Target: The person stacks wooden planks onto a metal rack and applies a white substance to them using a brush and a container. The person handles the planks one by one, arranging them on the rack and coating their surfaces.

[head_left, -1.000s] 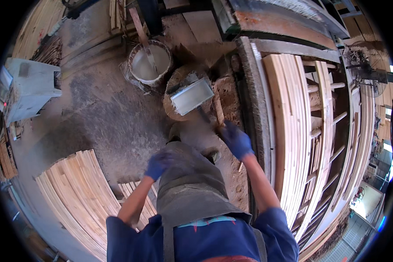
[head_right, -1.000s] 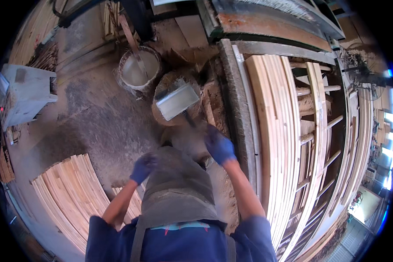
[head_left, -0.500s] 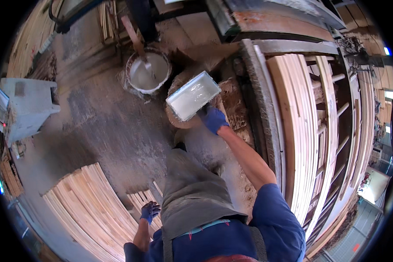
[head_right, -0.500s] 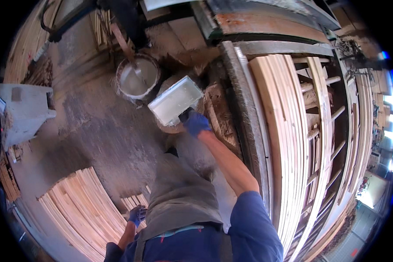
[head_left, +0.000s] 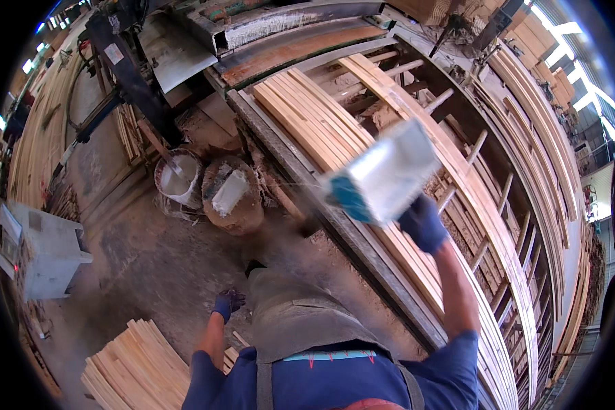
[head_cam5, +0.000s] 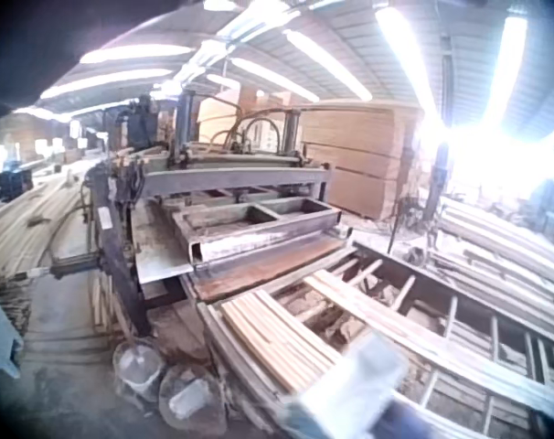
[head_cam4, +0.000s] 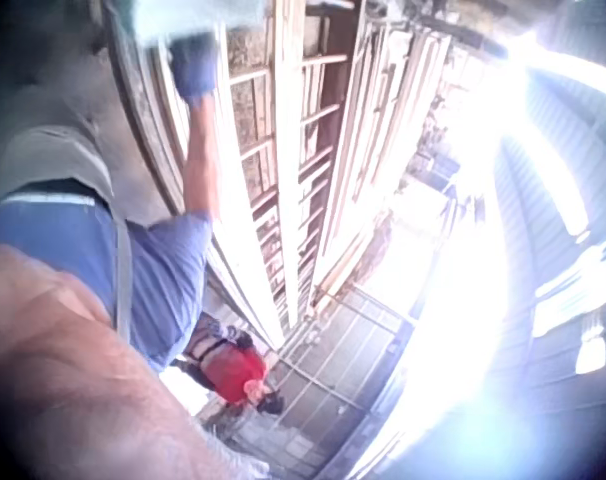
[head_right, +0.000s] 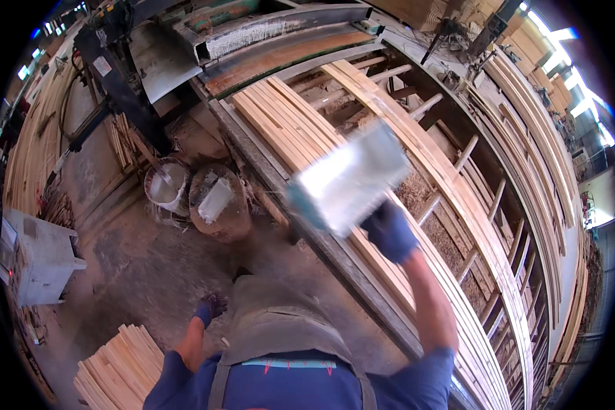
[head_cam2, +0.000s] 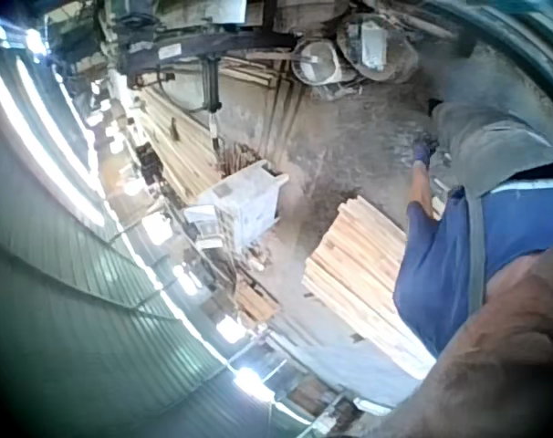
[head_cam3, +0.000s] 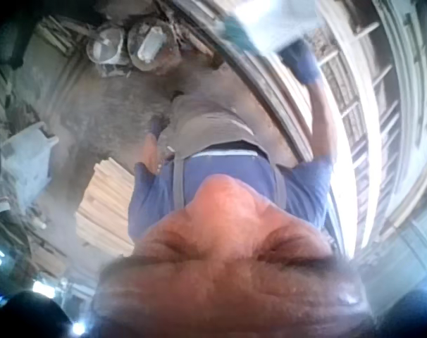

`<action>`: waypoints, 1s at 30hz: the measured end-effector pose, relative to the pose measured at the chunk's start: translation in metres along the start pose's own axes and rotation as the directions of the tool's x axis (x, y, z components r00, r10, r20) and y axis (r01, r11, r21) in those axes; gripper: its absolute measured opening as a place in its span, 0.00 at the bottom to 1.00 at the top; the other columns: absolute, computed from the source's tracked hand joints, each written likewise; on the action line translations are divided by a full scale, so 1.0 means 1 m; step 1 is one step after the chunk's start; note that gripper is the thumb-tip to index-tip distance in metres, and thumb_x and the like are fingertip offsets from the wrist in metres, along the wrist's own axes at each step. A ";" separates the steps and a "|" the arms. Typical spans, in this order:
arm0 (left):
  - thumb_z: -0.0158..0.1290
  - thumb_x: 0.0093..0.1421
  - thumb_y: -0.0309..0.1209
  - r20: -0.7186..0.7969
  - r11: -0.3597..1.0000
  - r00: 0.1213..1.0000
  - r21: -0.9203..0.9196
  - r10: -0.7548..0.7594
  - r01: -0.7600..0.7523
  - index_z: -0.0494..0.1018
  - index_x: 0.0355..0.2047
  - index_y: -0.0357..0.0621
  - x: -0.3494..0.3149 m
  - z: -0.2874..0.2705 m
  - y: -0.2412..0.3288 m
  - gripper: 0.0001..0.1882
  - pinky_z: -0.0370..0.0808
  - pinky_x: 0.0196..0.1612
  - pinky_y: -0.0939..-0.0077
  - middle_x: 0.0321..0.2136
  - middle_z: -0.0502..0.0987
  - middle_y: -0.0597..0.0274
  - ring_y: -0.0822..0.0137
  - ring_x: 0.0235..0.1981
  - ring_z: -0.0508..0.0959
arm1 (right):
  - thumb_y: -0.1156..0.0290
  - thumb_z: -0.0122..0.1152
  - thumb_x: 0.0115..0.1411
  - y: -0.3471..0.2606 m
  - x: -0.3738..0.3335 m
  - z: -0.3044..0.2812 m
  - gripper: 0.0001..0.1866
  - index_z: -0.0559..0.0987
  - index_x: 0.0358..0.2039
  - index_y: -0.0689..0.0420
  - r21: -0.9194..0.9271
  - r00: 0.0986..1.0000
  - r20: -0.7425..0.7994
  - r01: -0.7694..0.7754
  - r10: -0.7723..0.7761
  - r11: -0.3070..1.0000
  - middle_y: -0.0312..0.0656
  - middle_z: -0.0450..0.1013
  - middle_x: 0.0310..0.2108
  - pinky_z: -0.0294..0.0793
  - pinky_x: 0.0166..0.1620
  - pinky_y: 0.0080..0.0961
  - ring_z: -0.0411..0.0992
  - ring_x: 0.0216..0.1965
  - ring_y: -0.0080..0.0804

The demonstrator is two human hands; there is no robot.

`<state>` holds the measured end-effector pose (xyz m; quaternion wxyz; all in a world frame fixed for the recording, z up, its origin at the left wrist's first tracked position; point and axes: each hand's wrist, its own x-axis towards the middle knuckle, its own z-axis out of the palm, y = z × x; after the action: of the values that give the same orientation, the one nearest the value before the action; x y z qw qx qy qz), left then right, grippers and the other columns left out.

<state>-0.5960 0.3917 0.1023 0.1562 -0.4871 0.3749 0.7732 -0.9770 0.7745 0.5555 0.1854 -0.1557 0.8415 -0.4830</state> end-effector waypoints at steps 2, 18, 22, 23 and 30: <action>0.42 0.67 0.35 -0.016 0.985 0.998 0.159 -0.063 0.065 0.72 0.48 0.45 -0.005 0.020 -0.016 0.14 0.77 0.32 0.60 0.36 0.81 0.48 0.54 0.29 0.81 | 0.74 0.51 0.65 0.030 -0.064 -0.052 0.07 0.74 0.40 0.63 0.119 0.984 -0.122 -0.112 0.126 0.987 0.35 0.73 0.25 0.70 0.24 0.18 0.69 0.23 0.19; 0.45 0.66 0.40 -0.055 0.954 0.960 -0.140 -0.275 0.266 0.72 0.42 0.48 -0.012 -0.006 -0.062 0.13 0.72 0.21 0.65 0.33 0.82 0.51 0.60 0.23 0.79 | 0.54 0.52 0.62 0.058 0.140 -0.038 0.21 0.76 0.39 0.62 -0.530 0.995 -0.082 -0.089 0.053 0.843 0.59 0.76 0.35 0.73 0.43 0.44 0.74 0.42 0.59; 0.43 0.67 0.40 -0.080 0.911 0.961 -0.348 -0.263 0.221 0.72 0.42 0.48 -0.014 -0.021 -0.056 0.13 0.72 0.19 0.66 0.32 0.82 0.52 0.60 0.21 0.79 | 0.52 0.46 0.65 -0.003 0.333 0.051 0.24 0.75 0.42 0.63 -0.512 0.991 0.005 0.114 -0.130 0.851 0.64 0.74 0.38 0.71 0.45 0.49 0.72 0.43 0.62; 0.44 0.67 0.40 0.020 0.873 0.976 -0.442 -0.217 0.203 0.73 0.42 0.47 -0.015 -0.026 -0.055 0.13 0.72 0.19 0.66 0.32 0.82 0.52 0.60 0.21 0.79 | 0.49 0.47 0.65 -0.016 0.370 0.071 0.26 0.76 0.40 0.63 -0.508 0.961 0.057 0.262 -0.271 0.821 0.58 0.74 0.31 0.72 0.37 0.43 0.73 0.34 0.53; 0.44 0.66 0.36 -0.195 0.952 0.972 -0.300 -0.130 0.067 0.73 0.43 0.43 -0.014 -0.046 -0.039 0.13 0.77 0.25 0.67 0.33 0.81 0.49 0.58 0.26 0.81 | 0.47 0.53 0.62 -0.064 0.477 0.155 0.26 0.78 0.32 0.61 -0.367 0.990 -0.041 0.109 -0.133 0.924 0.42 0.73 0.17 0.71 0.20 0.30 0.71 0.15 0.27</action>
<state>-0.5369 0.3856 0.0864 0.0803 -0.6025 0.2466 0.7548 -1.3209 0.4162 0.4617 0.0955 -0.2231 0.9107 -0.3342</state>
